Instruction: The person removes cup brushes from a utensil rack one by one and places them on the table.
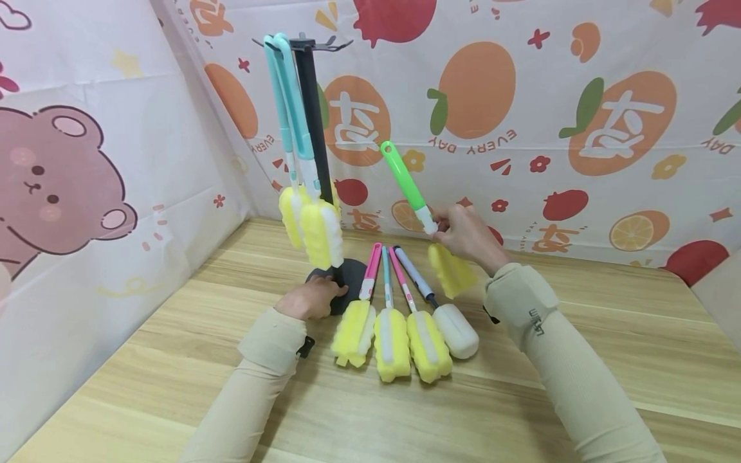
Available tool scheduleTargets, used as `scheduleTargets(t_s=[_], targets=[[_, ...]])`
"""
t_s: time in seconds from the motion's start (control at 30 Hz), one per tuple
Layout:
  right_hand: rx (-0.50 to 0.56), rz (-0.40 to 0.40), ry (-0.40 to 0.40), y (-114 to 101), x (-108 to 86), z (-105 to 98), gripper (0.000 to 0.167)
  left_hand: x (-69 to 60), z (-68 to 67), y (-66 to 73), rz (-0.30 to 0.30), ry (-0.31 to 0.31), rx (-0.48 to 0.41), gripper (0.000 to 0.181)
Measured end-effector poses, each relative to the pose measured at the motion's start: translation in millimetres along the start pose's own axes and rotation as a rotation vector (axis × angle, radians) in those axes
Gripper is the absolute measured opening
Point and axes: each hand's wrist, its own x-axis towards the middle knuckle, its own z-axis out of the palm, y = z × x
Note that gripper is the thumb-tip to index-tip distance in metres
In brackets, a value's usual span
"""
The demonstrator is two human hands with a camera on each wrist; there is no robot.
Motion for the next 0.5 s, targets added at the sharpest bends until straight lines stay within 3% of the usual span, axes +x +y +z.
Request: scheduleTargets(t_s=[0.5], targets=[[-0.004, 0.048, -0.055, 10.3, -1.6, 2.9, 0.02, -0.3, -0.6, -0.2, 0.001, 0.0, 0.0, 0.047]])
